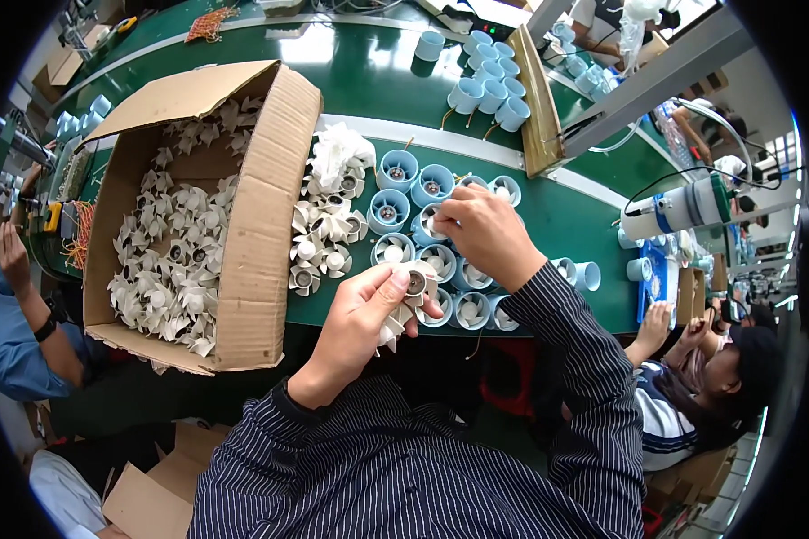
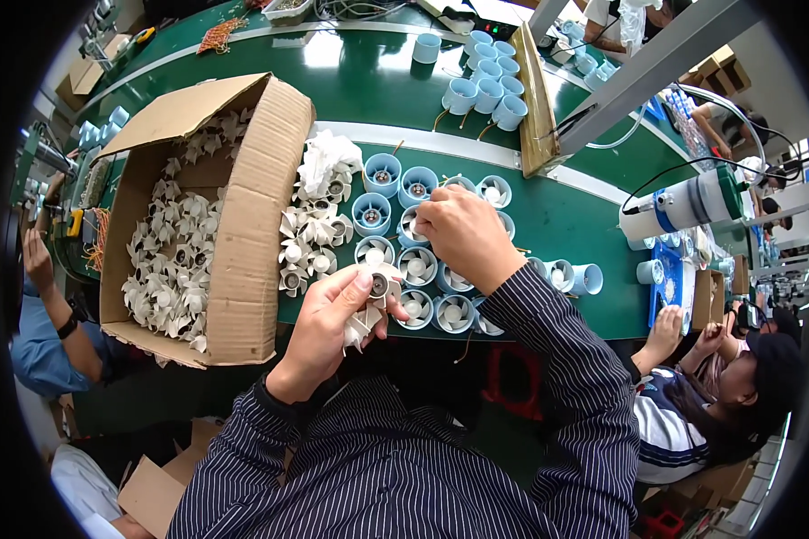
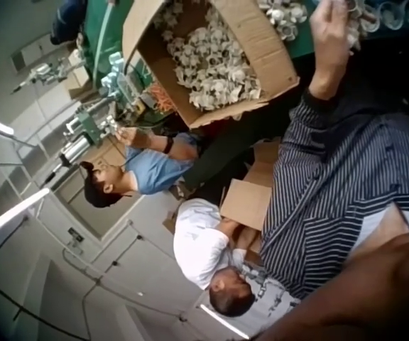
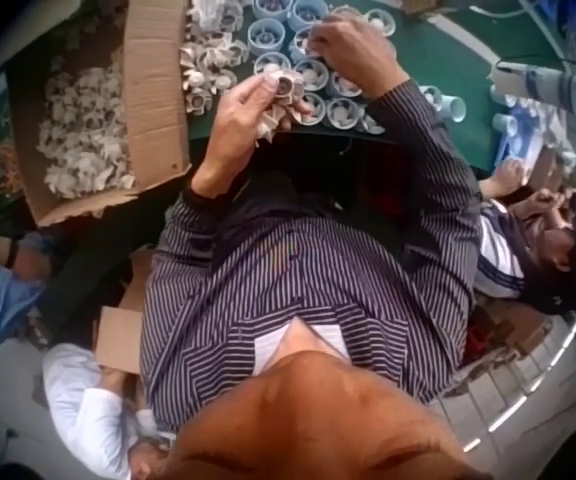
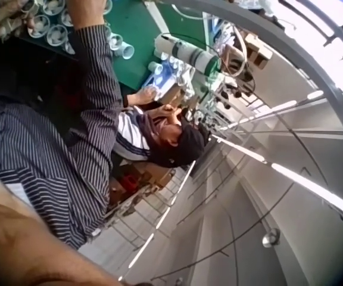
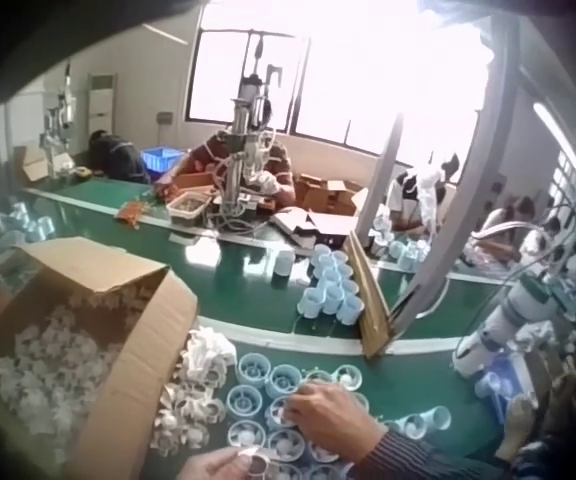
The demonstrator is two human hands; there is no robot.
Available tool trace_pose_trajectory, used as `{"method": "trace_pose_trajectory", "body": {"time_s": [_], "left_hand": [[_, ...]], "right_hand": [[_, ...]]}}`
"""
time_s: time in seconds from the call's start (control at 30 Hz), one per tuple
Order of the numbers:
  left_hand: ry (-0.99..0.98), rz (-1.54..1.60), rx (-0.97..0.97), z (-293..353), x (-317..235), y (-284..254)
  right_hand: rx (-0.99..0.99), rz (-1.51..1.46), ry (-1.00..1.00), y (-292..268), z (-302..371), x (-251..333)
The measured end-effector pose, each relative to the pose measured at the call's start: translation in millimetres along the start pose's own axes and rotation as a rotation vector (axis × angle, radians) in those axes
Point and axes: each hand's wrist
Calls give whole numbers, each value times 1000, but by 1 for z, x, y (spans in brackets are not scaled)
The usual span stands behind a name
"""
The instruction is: Assembling small plastic and metal components at a factory workbench.
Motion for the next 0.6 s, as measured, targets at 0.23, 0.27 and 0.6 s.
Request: {"method": "trace_pose_trajectory", "body": {"time_s": [0.23, 0.27, 0.6], "left_hand": [[36, -51, -103, 7, -6, 10], [40, -53, -100, 5, -9, 6], [-166, 463, 63, -11, -1, -16]], "right_hand": [[-6, 47, -127, -25, -12, 16], [-54, -12, -150, -30, -12, 22], [-143, -57, -450, -58, 3, 62]]}}
Point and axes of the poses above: each hand's wrist, its own z-axis away from the middle knuckle, its own y-axis out of the palm, x = y × z, and after that the axes turned 7 degrees about -y, right-handed
